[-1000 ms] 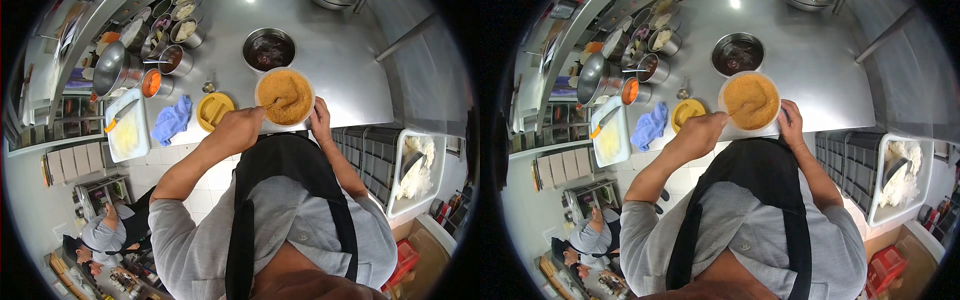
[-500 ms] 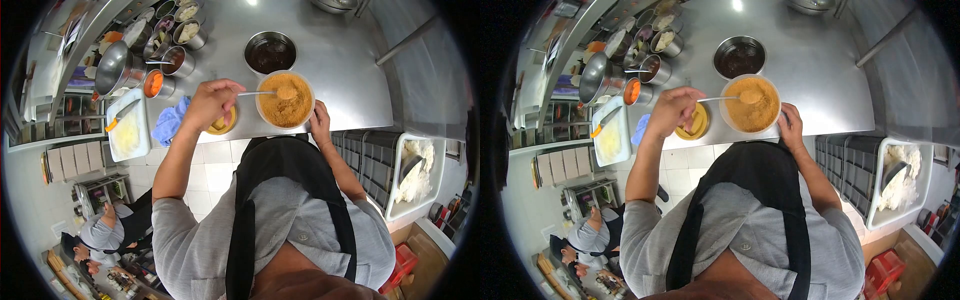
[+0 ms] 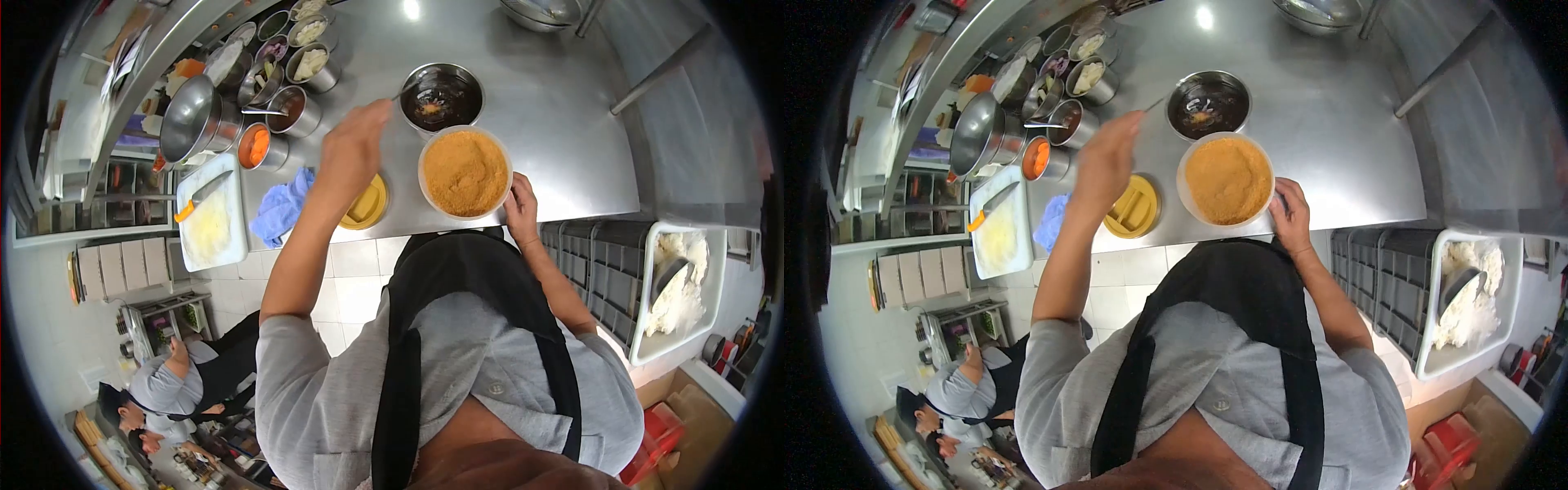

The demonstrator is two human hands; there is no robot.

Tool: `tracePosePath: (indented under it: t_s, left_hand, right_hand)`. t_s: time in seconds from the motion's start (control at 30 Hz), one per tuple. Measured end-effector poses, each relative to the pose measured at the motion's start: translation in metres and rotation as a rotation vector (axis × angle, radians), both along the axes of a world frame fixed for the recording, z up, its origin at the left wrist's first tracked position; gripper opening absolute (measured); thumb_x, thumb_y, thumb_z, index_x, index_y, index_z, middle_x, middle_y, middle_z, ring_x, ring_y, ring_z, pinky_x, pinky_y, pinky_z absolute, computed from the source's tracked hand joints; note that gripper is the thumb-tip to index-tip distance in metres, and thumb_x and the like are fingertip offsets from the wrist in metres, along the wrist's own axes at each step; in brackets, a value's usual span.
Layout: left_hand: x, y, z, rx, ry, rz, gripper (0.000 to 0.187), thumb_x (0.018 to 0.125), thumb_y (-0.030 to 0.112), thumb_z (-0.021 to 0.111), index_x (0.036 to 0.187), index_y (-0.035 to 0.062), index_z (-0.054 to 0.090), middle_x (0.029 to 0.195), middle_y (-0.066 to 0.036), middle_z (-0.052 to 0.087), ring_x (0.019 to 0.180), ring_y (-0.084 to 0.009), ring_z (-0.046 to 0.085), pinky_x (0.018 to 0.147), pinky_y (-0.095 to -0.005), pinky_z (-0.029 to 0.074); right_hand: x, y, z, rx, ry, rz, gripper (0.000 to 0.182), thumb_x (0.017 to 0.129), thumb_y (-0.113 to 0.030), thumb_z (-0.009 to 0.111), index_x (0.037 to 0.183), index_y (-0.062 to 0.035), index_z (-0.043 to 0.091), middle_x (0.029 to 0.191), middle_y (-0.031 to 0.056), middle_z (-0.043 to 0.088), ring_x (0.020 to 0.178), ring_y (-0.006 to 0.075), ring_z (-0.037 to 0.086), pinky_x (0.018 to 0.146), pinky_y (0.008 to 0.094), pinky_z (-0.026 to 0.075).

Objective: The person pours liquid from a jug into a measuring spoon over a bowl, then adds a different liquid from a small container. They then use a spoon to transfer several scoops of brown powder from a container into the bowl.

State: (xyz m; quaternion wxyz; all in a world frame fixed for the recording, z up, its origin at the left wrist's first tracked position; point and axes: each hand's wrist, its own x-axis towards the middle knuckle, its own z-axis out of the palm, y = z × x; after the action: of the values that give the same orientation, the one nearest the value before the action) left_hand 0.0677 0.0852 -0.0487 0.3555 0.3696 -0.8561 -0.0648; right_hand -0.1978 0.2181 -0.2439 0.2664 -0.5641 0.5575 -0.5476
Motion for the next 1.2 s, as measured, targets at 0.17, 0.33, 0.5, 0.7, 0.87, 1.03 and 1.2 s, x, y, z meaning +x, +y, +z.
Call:
tracePosePath:
  t_s: [0.17,0.33,0.5,0.7,0.87,1.03,1.2]
  left_hand:
    - [0.02,0.062,0.044,0.125,-0.29,-0.148,0.036,0.077,-0.002,0.056,0.113,0.0001,0.06,0.081,-0.014,0.059,0.074,-0.0309,0.06,0.066,-0.0385,0.05]
    - [0.004,0.09,-0.004,0.136,-0.37,-0.175,0.041,0.077,-0.002,0.055,0.118,-0.0002,0.057,0.079,-0.014,0.059,0.071,-0.031,0.06,0.064,-0.0408,0.05]
    - [-0.006,0.088,0.017,0.167,-0.407,-0.221,0.043,0.074,-0.003,0.055,0.117,-0.0032,0.056,0.076,-0.013,0.054,0.069,-0.0315,0.058,0.064,-0.0405,0.049]
    - [-0.023,0.08,-0.011,0.172,-0.359,-0.337,0.044,0.073,-0.002,0.056,0.118,-0.0025,0.056,0.078,-0.012,0.055,0.074,-0.0307,0.058,0.069,-0.0406,0.049]
    - [0.0,0.07,0.005,0.144,-0.388,-0.244,0.038,0.077,0.0,0.057,0.115,-0.0021,0.058,0.08,-0.013,0.058,0.076,-0.0308,0.06,0.069,-0.0409,0.049]
    - [-0.003,0.082,0.007,0.235,-0.383,-0.299,0.029,0.082,0.0,0.056,0.111,-0.0025,0.059,0.084,-0.015,0.062,0.074,-0.0334,0.061,0.068,-0.0421,0.051]
    - [-0.003,0.07,-0.007,0.227,-0.233,-0.155,0.024,0.084,0.003,0.054,0.105,-0.0054,0.06,0.084,-0.018,0.064,0.077,-0.0333,0.064,0.067,-0.0392,0.052]
  right_hand:
    - [0.0,0.0,0.002,-0.001,-0.001,-0.007,0.035,0.09,-0.024,0.06,0.11,0.0042,0.06,0.113,0.0184,0.059,0.107,0.0308,0.057,0.094,0.0371,0.043]
    - [0.003,0.0,0.004,-0.007,-0.001,0.0,0.035,0.09,-0.025,0.059,0.11,0.0039,0.06,0.113,0.0184,0.059,0.106,0.0308,0.057,0.094,0.037,0.043]
    - [0.0,-0.001,0.0,-0.018,0.023,0.003,0.035,0.091,-0.025,0.058,0.111,0.0041,0.06,0.114,0.0184,0.059,0.107,0.0306,0.056,0.095,0.0368,0.043]
    - [-0.001,0.0,0.001,0.003,-0.009,0.002,0.035,0.091,-0.025,0.059,0.111,0.004,0.06,0.114,0.0181,0.059,0.108,0.0297,0.056,0.095,0.0364,0.042]
    - [0.001,0.0,0.003,0.013,-0.041,0.001,0.035,0.09,-0.024,0.06,0.111,0.0039,0.06,0.114,0.0179,0.059,0.108,0.0295,0.056,0.095,0.0361,0.042]
    - [-0.002,0.0,-0.004,-0.014,-0.003,-0.005,0.033,0.091,-0.022,0.06,0.11,0.0041,0.06,0.114,0.0182,0.059,0.108,0.0294,0.056,0.095,0.0358,0.043]
    - [0.0,0.0,-0.005,-0.027,-0.032,0.002,0.032,0.09,-0.02,0.06,0.111,0.0041,0.06,0.114,0.0187,0.059,0.107,0.0298,0.056,0.095,0.0359,0.043]
